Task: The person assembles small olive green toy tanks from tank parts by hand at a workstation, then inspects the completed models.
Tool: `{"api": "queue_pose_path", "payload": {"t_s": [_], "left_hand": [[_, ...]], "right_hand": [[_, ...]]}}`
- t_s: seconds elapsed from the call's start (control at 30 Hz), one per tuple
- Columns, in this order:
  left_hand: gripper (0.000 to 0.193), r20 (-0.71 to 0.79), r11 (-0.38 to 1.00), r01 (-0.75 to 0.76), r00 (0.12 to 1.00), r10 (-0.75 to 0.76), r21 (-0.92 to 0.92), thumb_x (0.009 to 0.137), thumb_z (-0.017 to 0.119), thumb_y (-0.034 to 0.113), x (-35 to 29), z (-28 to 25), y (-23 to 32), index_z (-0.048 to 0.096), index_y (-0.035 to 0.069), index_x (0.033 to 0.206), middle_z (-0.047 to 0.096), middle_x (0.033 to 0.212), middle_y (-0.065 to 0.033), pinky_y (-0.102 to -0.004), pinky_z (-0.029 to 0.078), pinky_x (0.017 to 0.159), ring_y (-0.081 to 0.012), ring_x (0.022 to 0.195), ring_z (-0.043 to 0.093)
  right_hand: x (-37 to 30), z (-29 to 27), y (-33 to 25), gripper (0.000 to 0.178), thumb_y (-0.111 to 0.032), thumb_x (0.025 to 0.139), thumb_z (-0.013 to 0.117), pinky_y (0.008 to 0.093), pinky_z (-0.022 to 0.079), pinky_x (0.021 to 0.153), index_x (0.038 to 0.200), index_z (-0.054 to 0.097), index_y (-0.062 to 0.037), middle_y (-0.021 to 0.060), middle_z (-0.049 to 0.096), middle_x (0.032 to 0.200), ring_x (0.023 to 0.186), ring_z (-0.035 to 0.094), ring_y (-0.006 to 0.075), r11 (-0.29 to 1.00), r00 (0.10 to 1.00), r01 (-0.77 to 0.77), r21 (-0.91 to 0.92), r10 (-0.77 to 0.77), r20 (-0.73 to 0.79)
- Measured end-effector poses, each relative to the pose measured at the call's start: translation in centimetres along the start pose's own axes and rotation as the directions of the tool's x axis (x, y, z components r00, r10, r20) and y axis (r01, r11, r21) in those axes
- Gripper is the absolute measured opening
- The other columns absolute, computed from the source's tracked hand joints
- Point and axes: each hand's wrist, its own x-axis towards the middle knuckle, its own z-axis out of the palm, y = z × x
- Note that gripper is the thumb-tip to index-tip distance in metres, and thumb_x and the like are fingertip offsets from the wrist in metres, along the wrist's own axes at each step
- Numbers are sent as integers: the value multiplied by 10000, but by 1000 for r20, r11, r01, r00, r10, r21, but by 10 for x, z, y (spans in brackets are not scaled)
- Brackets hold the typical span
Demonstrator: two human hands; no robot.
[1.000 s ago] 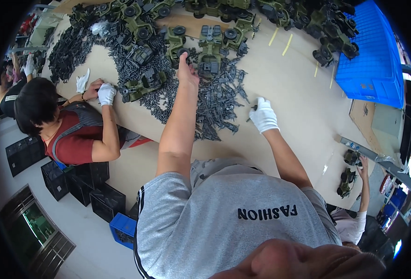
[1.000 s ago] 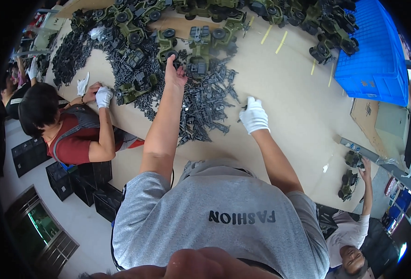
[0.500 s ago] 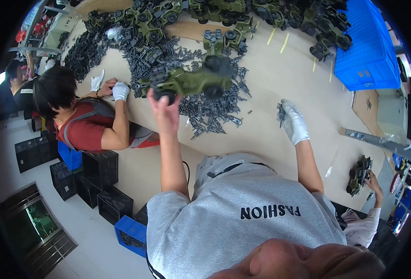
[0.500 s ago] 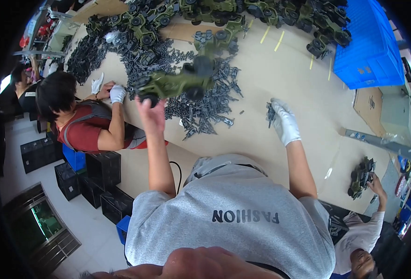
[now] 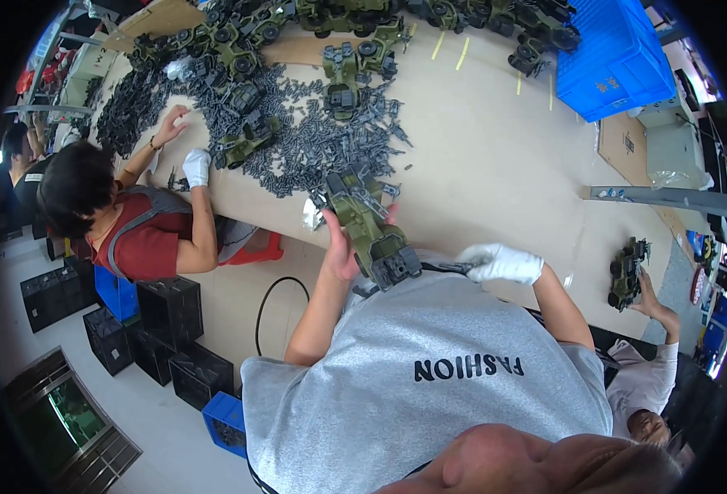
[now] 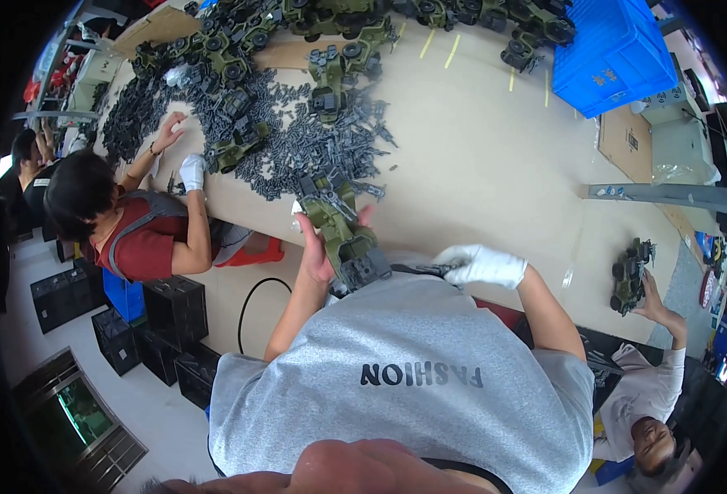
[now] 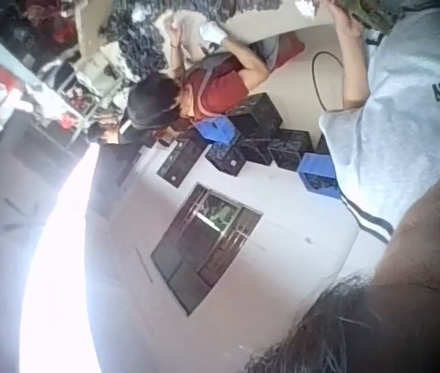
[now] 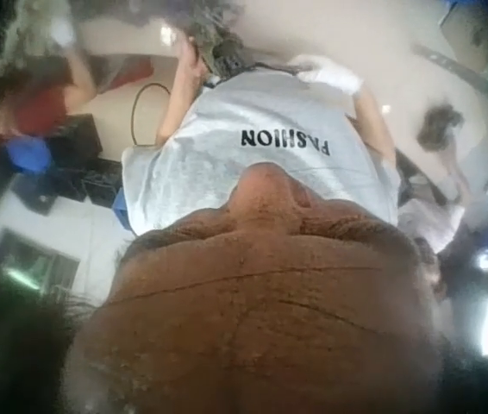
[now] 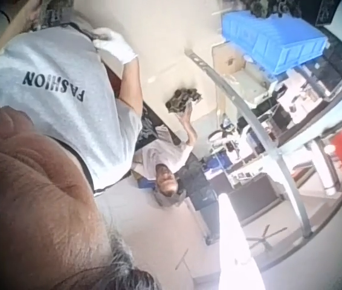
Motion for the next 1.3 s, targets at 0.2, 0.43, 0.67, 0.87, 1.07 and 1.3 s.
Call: {"api": "queue_pose_path", "payload": {"t_s": [0.2, 0.43, 0.67, 0.87, 1.07, 1.3], "left_hand": [[573, -194, 965, 132, 977, -88, 227, 983, 474, 544, 21, 33, 0, 567, 12, 1173, 638, 1132, -152, -443, 519, 964, -281, 1097, 625], [437, -81, 979, -11, 996, 28, 204, 994, 531, 430, 42, 80, -8, 579, 34, 1174, 646, 1105, -149, -426, 549, 901, -263, 1027, 644], [386, -98, 950, -29, 993, 62, 311, 983, 574, 362, 37, 89, -21, 598, 29, 1177, 648, 1098, -101, -430, 521, 951, -248, 1089, 599], [366, -118, 890, -47, 987, 113, 453, 985, 579, 341, 29, 110, -35, 602, 26, 1168, 662, 1064, -152, -380, 557, 850, -234, 963, 653], [345, -153, 892, -53, 979, 135, 448, 982, 586, 330, 22, 118, -46, 608, 29, 1149, 668, 1039, -148, -360, 558, 814, -220, 923, 661], [309, -169, 887, -24, 979, 114, 460, 947, 654, 241, 25, 124, -52, 591, 32, 1164, 666, 1006, -125, -324, 561, 753, -193, 883, 662]], "right_hand": [[-17, 19, -33, 409, -241, 856, 622, 353, 477, 916, 1211, 602, -39, 128, 665, 1068, 975, 624, 241, 863, 971, -161, -479, 52, -233], [-22, 37, -44, 350, -286, 861, 590, 321, 474, 885, 1086, 557, -20, 66, 556, 975, 981, 589, 189, 773, 922, 351, 528, -186, -340], [-20, 50, -67, 553, -476, 1074, 249, 273, 407, 841, 845, 528, -58, -5, 446, 763, 795, 461, 145, 853, 665, 513, 92, -328, -671], [-23, 66, -68, 536, -450, 1075, 292, 251, 391, 826, 1180, 587, -15, -33, 451, 787, 798, 439, 95, 856, 693, 491, 163, -271, -668], [-25, 76, -72, 537, -434, 1078, 291, 238, 388, 806, 1240, 550, 7, -43, 429, 788, 792, 442, 79, 894, 669, 447, 39, -305, -678], [-18, 72, -54, 637, -524, 1054, 274, 290, 437, 917, 1359, 467, 2, 34, 539, 954, 921, 551, 146, 828, 521, 484, -284, -533, -667]]}}
